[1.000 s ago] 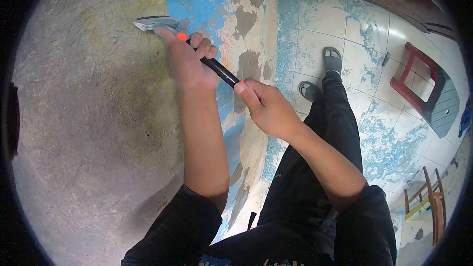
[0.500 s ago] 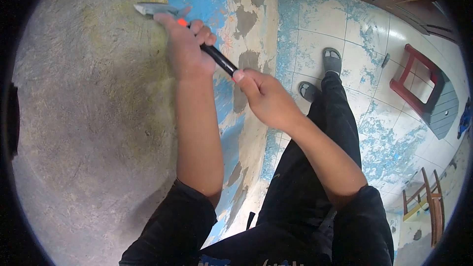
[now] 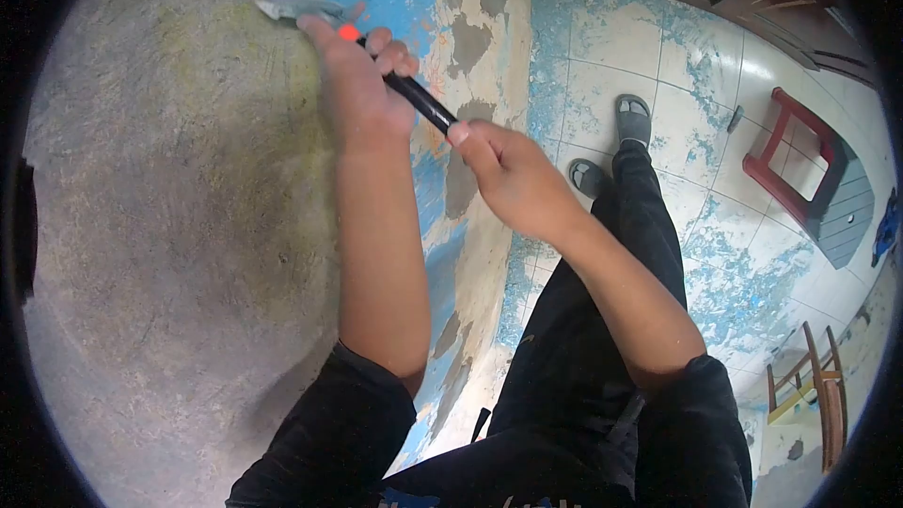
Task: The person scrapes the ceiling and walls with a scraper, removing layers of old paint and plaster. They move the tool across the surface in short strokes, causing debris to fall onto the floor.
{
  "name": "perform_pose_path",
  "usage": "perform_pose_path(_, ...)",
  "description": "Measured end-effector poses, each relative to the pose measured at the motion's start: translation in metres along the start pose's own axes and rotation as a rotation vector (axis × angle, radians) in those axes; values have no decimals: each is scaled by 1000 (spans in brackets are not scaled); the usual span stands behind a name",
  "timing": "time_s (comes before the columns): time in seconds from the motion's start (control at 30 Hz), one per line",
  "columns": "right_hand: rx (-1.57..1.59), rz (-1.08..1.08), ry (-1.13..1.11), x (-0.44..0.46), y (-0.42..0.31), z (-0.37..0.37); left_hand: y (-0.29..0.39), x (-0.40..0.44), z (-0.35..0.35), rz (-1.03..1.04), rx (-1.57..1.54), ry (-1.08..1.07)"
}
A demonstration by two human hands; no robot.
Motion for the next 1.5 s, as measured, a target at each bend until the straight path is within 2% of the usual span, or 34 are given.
perform_pose_path(0.1, -37, -8, 20, -8, 1, 4, -3, -10, -11, -47, 18, 58)
perform_pose_path(0.27, 29, 59, 2, 7, -6, 0, 4, 5, 7, 8, 51, 14)
perform_pose_path(0.4, -11, -24, 23, 8, -2, 0, 0, 5, 5, 20, 31, 3)
perform_pose_path(0.53, -13, -61, 22, 0, 1, 4, 2, -7, -4, -68, 64, 56)
perform_pose_path(0.63, -2, -53, 25, 13, -12, -3, 10, 12, 13, -42, 77, -34)
perform_pose_path(0.73, -42, -63, 37, 16, -17, -13, 5, 16, 22, -19, 49, 2)
perform_pose_path(0.93, -179, -69, 43, -14, 12, -9, -17, -16, -18, -102, -38, 78)
perform_pose_path(1.13, -239, -94, 64, -16, 6, -4, -12, -20, -28, -65, -91, 0)
perform_pose_path(1.3, -210, -130, 83, 8, 0, -10, -2, -6, -9, -68, -121, -70)
perform_pose_path(1.5, -147, -38, 136, 1, 10, -27, -12, -21, 5, -53, -62, -161)
Point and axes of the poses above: each hand's wrist, its own x-axis towards the middle knuckle, its own z-axis out of the palm, y = z × x, the point moved 4 cm from there along x, towards the middle knuckle, and after that the axes turned 5 degrees about y, right-handed, at the moved point
